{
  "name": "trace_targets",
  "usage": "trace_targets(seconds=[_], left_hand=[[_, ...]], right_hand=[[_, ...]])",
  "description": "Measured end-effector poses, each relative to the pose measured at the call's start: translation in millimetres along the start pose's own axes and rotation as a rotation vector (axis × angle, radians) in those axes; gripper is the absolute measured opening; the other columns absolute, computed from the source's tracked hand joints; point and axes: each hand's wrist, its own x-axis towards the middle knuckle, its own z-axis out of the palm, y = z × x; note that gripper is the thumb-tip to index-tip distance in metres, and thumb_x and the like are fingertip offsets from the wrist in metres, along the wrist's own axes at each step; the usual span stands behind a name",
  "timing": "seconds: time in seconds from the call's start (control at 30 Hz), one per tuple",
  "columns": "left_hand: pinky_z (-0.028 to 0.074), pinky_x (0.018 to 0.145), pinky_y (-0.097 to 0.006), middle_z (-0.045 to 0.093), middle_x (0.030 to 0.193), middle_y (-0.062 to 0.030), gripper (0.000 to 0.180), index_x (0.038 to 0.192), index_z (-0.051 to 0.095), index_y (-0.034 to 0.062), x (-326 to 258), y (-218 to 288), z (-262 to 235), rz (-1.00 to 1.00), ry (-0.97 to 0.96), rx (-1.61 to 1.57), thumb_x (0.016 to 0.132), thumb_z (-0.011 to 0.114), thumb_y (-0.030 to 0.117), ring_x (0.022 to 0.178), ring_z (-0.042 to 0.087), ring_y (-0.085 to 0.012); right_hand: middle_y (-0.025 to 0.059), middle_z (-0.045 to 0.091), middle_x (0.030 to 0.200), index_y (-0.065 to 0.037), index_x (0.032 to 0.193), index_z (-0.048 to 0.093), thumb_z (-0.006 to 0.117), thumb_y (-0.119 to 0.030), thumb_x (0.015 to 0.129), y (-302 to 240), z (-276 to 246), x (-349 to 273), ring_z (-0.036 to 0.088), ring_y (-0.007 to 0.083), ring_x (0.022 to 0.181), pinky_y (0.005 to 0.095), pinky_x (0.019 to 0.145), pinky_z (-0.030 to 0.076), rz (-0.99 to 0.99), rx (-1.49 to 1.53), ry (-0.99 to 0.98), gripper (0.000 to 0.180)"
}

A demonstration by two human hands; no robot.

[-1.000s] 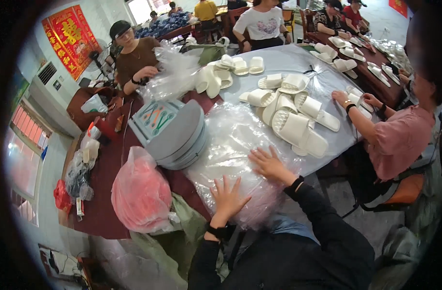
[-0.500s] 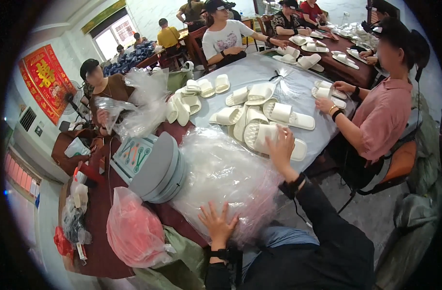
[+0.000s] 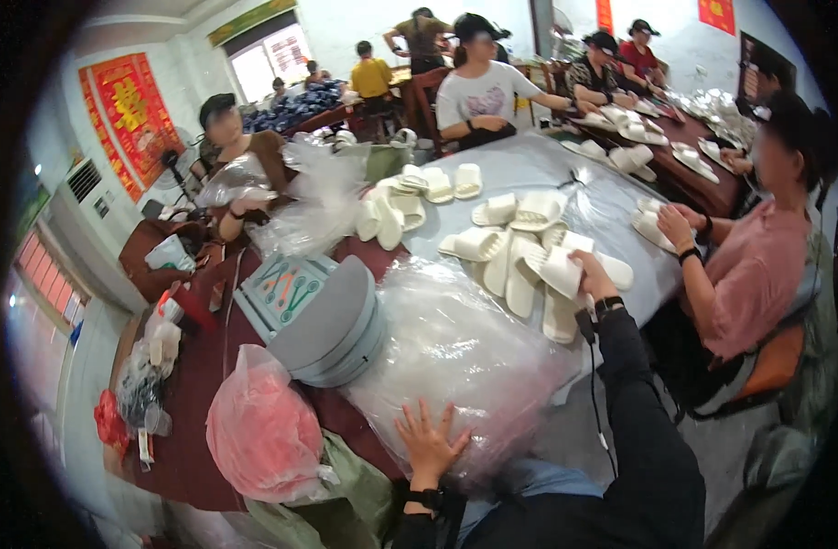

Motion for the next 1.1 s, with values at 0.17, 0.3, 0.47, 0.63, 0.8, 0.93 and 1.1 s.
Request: trace_targets(seconds=[0.17, 0.3, 0.47, 0.63, 0.8, 0.93, 1.1], left_hand=[[0.010, 0.101, -0.066, 0.020, 0.146, -0.0208, 0.077, 0.143, 0.027, 0.0275, 4.7, 8.5, 2.6, 0.057, -0.009, -0.064, 0.078, 0.050, 0.064, 0.132, 0.014, -0.0493], [0.008, 0.102, -0.065, 0.017, 0.148, -0.0181, 0.080, 0.143, 0.026, 0.0226, 1.3, 0.3, 5.7, 0.034, -0.020, -0.128, 0.078, 0.050, 0.064, 0.133, 0.014, -0.0475], [0.012, 0.111, -0.046, 0.032, 0.144, -0.0134, 0.062, 0.136, 0.041, 0.0114, 12.2, -40.5, 2.5, -0.131, -0.128, -1.304, 0.080, 0.058, 0.033, 0.139, 0.012, -0.0314], [0.016, 0.109, -0.048, 0.033, 0.143, -0.0159, 0.067, 0.137, 0.038, 0.0074, 5.7, -43.5, -54.4, -0.003, -0.083, -0.936, 0.078, 0.061, 0.027, 0.135, 0.021, -0.0363], [0.018, 0.100, -0.065, 0.026, 0.145, -0.0167, 0.073, 0.141, 0.031, 0.0191, 2.3, -34.5, -85.1, 0.131, -0.225, -0.271, 0.078, 0.062, 0.040, 0.128, 0.026, -0.0475], [0.032, 0.097, -0.054, 0.044, 0.131, -0.0203, 0.066, 0.138, 0.035, 0.0144, -11.5, -61.1, -72.2, 0.144, -0.114, -0.250, 0.081, 0.062, 0.031, 0.118, 0.044, -0.0382], [0.046, 0.074, -0.038, 0.062, 0.102, -0.0188, 0.051, 0.128, 0.046, 0.0062, -5.1, -41.3, -85.6, -0.200, 0.196, -0.636, 0.082, 0.063, 0.018, 0.086, 0.060, -0.0317]], right_hand=[[0.0093, 0.059, 0.092, -0.003, 0.106, 0.053, 0.062, -0.011, 0.074, -22.3, -16.0, -8.4, 0.060, 0.0256, 0.082, 0.0359, 0.075, 0.051, -0.192, 0.037, -0.011, 0.035], [0.0089, 0.059, 0.095, -0.002, 0.110, 0.052, 0.057, -0.014, 0.081, -17.9, 35.4, -72.0, 0.059, 0.0246, 0.085, 0.0342, 0.081, 0.048, -0.307, 0.256, -0.189, 0.031], [0.0142, 0.056, 0.118, 0.002, 0.120, 0.047, 0.042, -0.025, 0.093, 4.6, 59.0, -195.3, 0.054, 0.0235, 0.110, 0.0361, 0.097, 0.041, -0.492, 0.095, -0.433, 0.038], [0.0137, 0.057, 0.117, 0.004, 0.122, 0.046, 0.037, -0.020, 0.093, 18.8, 94.5, -308.6, 0.057, 0.0230, 0.105, 0.0342, 0.093, 0.045, 0.084, 0.208, -0.521, 0.039], [0.0143, 0.056, 0.119, 0.006, 0.124, 0.045, 0.041, -0.019, 0.093, 53.3, 79.7, -344.7, 0.056, 0.0214, 0.107, 0.0324, 0.092, 0.044, 0.338, 0.021, -0.505, 0.040], [0.0154, 0.056, 0.120, 0.006, 0.124, 0.045, 0.042, -0.019, 0.093, 57.8, 78.7, -362.3, 0.056, 0.0229, 0.108, 0.0348, 0.093, 0.043, 0.365, -0.036, -0.583, 0.040], [0.0156, 0.057, 0.118, 0.006, 0.122, 0.047, 0.043, -0.019, 0.093, 52.8, 68.0, -370.5, 0.057, 0.0224, 0.105, 0.0338, 0.092, 0.044, 0.404, -0.111, -0.578, 0.039]])
